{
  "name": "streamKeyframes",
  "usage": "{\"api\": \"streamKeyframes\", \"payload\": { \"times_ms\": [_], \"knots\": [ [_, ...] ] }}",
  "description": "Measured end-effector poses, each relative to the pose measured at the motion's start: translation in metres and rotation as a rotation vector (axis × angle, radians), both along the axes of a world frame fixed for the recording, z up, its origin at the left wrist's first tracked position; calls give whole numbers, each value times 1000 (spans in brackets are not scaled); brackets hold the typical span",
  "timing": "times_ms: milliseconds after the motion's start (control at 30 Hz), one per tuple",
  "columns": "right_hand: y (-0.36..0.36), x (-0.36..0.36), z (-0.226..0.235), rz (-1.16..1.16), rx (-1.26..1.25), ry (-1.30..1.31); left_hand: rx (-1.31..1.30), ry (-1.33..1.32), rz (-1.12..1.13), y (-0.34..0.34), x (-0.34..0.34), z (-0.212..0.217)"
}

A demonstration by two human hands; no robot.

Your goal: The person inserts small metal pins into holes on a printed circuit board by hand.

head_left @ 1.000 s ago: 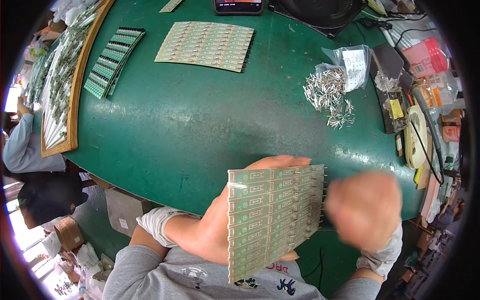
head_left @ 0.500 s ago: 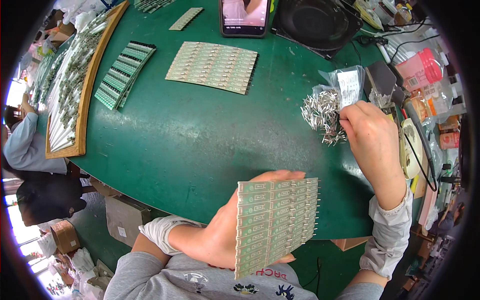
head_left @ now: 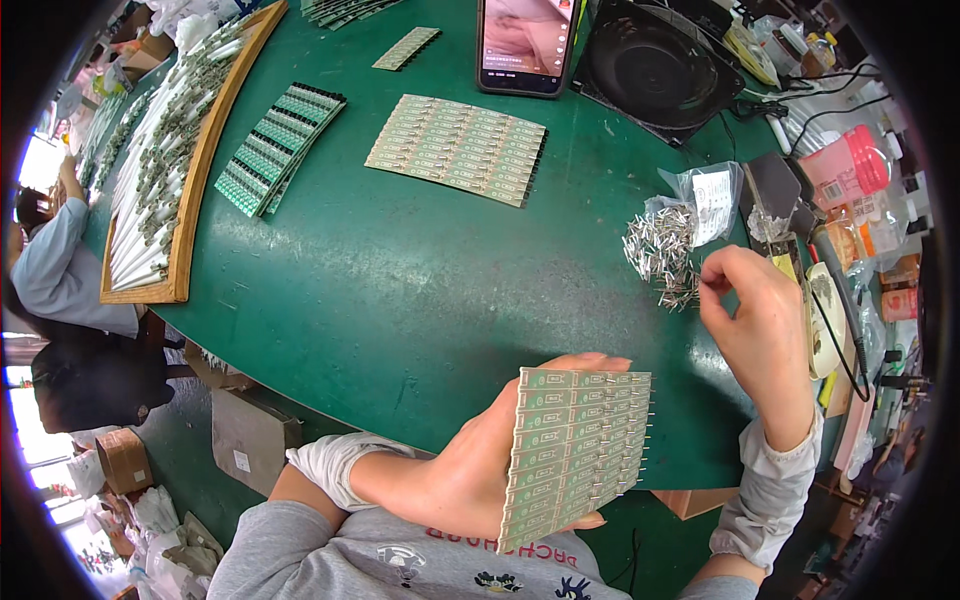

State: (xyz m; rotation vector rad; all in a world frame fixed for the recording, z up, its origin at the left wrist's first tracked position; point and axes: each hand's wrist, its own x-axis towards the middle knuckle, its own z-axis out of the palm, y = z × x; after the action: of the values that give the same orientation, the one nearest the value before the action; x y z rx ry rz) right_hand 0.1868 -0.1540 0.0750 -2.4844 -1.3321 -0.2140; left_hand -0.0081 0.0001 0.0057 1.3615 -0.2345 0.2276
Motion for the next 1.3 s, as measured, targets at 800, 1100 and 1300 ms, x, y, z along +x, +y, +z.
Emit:
{"api": "streamKeyframes", "payload": {
  "times_ms": [800, 1100, 1300],
  "knots": [
    [-6, -79, 6, 516, 406, 688, -652, 466, -64, 5, -1, 28],
    [-6, -78, 2, 528, 420, 710, -639, 462, -86, 4, 0, 22],
    [-7, -77, 2, 528, 428, 708, -745, 502, -86, 7, -2, 34]
  ]
}}
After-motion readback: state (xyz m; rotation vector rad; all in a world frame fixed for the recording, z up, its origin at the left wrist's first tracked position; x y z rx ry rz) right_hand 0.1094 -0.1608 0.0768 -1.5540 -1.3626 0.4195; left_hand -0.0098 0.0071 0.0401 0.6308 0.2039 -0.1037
